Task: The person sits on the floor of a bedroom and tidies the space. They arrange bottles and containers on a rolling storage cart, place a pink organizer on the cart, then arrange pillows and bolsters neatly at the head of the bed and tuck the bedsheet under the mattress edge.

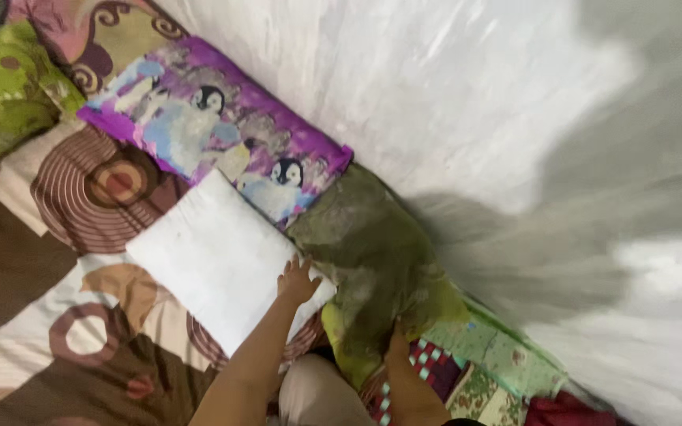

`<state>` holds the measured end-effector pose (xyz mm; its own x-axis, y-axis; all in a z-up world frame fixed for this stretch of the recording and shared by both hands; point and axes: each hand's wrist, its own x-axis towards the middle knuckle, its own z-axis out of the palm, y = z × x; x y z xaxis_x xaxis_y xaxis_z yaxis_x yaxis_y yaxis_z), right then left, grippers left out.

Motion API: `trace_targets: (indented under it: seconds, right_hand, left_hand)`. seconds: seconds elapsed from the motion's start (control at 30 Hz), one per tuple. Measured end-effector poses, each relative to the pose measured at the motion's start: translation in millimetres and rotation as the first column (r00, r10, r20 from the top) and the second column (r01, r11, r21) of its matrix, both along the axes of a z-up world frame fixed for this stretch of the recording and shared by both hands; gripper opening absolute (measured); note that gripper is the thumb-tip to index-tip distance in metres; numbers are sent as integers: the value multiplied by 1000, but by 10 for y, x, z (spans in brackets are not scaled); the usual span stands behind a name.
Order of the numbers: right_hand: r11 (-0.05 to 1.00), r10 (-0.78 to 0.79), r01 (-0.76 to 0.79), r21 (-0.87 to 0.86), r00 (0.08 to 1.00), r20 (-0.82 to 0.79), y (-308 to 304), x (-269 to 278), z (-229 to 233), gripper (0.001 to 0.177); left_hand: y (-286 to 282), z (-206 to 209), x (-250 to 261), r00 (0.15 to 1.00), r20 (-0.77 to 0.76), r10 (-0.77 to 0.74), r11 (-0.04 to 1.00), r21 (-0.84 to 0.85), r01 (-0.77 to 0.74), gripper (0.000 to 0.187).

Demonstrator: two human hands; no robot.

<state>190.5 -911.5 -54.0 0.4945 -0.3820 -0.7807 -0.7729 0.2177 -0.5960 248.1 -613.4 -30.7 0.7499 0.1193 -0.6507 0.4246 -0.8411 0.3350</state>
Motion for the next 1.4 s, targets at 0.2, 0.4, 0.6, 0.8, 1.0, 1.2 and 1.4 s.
trace_targets:
  seconds: [0.2, 0.4, 0.6, 0.8, 1.0, 1.2, 1.4]
  right_hand:
    - [962, -182, 191, -194, 981, 62, 42, -201, -296, 103]
    - [943, -72, 17, 333, 985, 155, 119, -18, -117, 78]
    - [898, -116, -254, 359, 652, 750, 118, -383, 1499, 44]
    - [730, 74, -649, 213, 385, 920, -297, -1415, 2936, 60]
    - [637, -26, -769, 54, 48, 998, -562, -1830, 3158, 61]
    - [583, -125, -755, 299, 280, 952, 94, -1502, 2675, 71]
    - [357, 394, -933, 56, 205, 896, 1938, -1330, 1890, 48]
  left_hand:
    - [-385, -495, -759, 998, 53, -31, 999, 8, 31, 79]
    - [-833, -549, -1223, 954, 59, 293, 892, -376, -250, 91]
    - [-1083, -107, -1543, 723, -549, 419, -204, -833, -514, 112]
    - [-1171, 137, -1548, 643, -685, 342, -716, -634, -294, 99]
    - [-658, 457, -1453, 631, -506, 588, -609, -790, -66, 45]
    - [1215, 1119, -2451, 111, -294, 949, -313, -914, 256, 28]
    - [2682, 1051, -4250, -513, -166, 842, 58, -918, 393, 24]
